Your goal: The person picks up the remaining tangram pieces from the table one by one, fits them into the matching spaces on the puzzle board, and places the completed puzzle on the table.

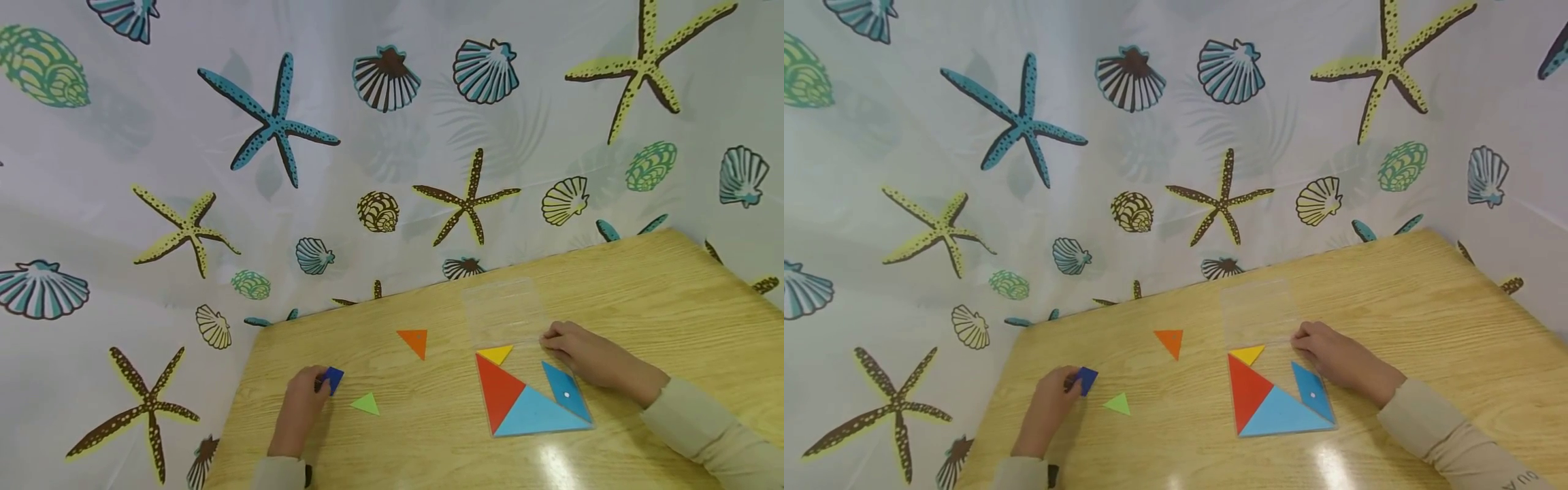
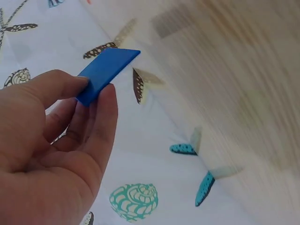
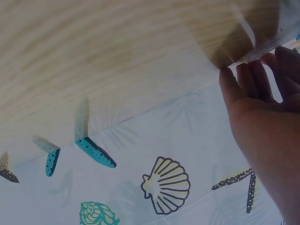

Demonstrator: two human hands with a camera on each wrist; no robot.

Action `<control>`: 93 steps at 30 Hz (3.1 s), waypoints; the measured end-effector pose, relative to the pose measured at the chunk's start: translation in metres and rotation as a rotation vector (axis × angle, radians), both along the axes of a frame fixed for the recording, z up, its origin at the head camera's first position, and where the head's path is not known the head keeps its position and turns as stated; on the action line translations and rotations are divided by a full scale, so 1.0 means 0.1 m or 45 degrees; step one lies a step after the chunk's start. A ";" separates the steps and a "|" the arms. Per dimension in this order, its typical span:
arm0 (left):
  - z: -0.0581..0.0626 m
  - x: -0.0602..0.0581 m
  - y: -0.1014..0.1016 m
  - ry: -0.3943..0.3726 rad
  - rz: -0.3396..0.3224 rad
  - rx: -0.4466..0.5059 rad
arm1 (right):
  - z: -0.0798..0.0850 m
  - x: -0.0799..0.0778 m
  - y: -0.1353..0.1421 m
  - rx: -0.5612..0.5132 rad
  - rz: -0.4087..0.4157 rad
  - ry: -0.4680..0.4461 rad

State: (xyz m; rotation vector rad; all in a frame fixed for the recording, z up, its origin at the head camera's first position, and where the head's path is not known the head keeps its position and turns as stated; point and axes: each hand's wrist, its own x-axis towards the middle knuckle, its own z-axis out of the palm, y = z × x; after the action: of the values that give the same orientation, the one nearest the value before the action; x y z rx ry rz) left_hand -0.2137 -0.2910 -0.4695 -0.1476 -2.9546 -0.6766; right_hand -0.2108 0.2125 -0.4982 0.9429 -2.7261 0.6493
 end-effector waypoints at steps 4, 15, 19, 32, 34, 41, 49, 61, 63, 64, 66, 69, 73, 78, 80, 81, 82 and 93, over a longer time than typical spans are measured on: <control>0.02 -0.02 0.12 0.089 -0.083 0.077 | -0.01 0.00 0.00 -0.003 0.015 0.032; -0.04 -0.06 0.66 -0.011 -0.342 0.294 | -0.02 -0.02 0.00 0.002 0.022 0.042; -0.07 -0.07 0.88 -0.022 -0.412 0.302 | -0.04 -0.02 0.00 0.002 0.016 0.014; -0.12 -0.11 1.46 -0.083 -0.544 0.402 | -0.03 -0.01 0.02 -0.002 0.012 0.035; -0.11 -0.12 1.54 -0.097 -0.560 0.426 | -0.02 -0.01 0.02 -0.004 0.010 0.048; -0.14 -0.14 1.79 -0.160 -0.618 0.430 | -0.02 -0.01 0.01 -0.018 0.027 0.064; -0.14 -0.12 2.06 -0.187 -0.653 0.346 | -0.04 -0.01 0.02 0.009 -0.005 0.044; -0.14 -0.10 2.44 -0.208 -0.695 0.325 | -0.02 0.01 0.02 0.024 -0.034 -0.026; -0.14 -0.11 2.47 -0.201 -0.681 0.329 | -0.01 0.01 0.01 0.031 -0.041 -0.048; -0.14 -0.11 2.49 -0.197 -0.675 0.332 | 0.00 0.01 0.01 0.036 -0.045 -0.060; -0.14 -0.11 2.52 -0.186 -0.666 0.333 | 0.01 0.02 0.01 0.044 -0.051 -0.073; -0.15 -0.12 2.57 -0.177 -0.657 0.336 | 0.02 0.02 0.01 0.048 -0.054 -0.073; -0.12 -0.11 2.65 -0.182 -0.626 0.330 | 0.03 0.03 0.01 0.037 -0.053 -0.051; -0.10 -0.12 2.76 -0.175 -0.575 0.298 | 0.01 0.02 0.00 0.030 -0.055 -0.030; -0.12 -0.13 2.80 -0.187 -0.559 0.265 | 0.00 0.01 0.00 0.034 -0.057 -0.032; -0.12 -0.13 2.82 -0.199 -0.551 0.249 | -0.01 0.00 0.00 0.033 -0.056 -0.033; -0.13 -0.13 2.84 -0.203 -0.548 0.221 | -0.01 0.00 0.00 0.032 -0.054 -0.035; -0.16 -0.07 2.84 -0.140 -0.571 -0.046 | -0.05 -0.02 0.01 0.005 -0.018 0.010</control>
State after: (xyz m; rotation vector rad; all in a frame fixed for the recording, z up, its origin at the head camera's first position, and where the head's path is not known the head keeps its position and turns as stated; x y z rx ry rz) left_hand -0.2207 -0.0069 -0.4851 -0.8193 -3.0610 -0.6948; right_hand -0.2127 0.2135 -0.5029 0.9238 -2.7258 0.6359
